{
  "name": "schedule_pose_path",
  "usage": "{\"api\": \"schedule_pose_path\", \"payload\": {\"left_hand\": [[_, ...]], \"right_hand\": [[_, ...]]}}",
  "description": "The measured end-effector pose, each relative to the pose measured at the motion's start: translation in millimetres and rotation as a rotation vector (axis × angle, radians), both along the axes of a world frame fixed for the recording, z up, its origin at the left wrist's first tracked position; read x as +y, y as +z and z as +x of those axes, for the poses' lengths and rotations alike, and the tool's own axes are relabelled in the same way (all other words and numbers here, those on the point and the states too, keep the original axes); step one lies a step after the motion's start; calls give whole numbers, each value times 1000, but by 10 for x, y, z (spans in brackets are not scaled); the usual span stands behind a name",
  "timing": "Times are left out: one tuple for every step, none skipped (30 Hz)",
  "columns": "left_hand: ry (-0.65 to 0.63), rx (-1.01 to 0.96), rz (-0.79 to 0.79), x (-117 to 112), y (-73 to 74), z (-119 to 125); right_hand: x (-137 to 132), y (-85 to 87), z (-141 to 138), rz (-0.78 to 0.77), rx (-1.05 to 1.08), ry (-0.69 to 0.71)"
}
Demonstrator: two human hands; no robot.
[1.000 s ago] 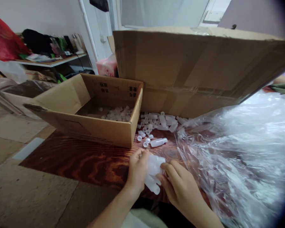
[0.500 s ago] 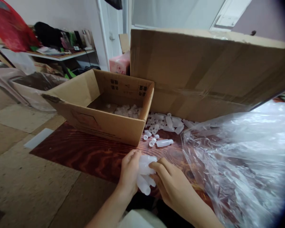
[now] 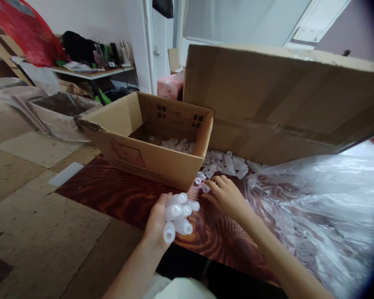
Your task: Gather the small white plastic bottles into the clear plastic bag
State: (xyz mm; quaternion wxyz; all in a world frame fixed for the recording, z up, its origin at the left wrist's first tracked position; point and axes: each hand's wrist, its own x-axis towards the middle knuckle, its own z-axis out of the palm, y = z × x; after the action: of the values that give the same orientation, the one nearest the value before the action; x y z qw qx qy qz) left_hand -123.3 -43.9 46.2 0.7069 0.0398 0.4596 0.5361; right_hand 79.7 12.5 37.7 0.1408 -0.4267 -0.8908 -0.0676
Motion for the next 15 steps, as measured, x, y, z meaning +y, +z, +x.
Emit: {"api": "schedule_pose_path", "payload": {"left_hand": [[12, -22, 6, 1, 7, -14], [18, -34, 8, -1, 10, -21], [20, -41, 9, -5, 11, -21], [26, -48, 15, -9, 10, -14], [30, -53, 20, -15, 9, -3], [34, -56, 27, -22, 7, 11], [37, -53, 30, -30, 4, 25], [34, -47, 31, -41, 0, 39], [24, -37, 28, -53, -5, 51], [5, -17, 33, -66, -11, 60], [-17, 19, 50, -77, -19, 66], [-34, 67, 71, -83, -26, 72], [-32, 128, 95, -82, -31, 78], [-10, 193, 94, -75, -29, 89], [18, 228, 51, -63, -18, 107]], "right_hand": [[77, -16, 16, -24, -29, 26], [129, -27, 21, -41, -35, 50], [160, -31, 18, -56, -41, 71], [173, -27, 7, -70, -40, 86], [173, -16, -8, -82, -30, 97], [166, 1, -26, -92, -12, 105], [155, 22, -46, -100, 12, 110], [141, 46, -66, -106, 42, 111], [125, 69, -85, -111, 78, 111], [108, 91, -105, -112, 120, 107], [87, 107, -125, -107, 170, 96], [65, 116, -147, -95, 228, 71], [40, 116, -169, -76, 299, 31], [16, 105, -192, -46, 383, -26], [-6, 84, -214, -9, 477, -99]]}}
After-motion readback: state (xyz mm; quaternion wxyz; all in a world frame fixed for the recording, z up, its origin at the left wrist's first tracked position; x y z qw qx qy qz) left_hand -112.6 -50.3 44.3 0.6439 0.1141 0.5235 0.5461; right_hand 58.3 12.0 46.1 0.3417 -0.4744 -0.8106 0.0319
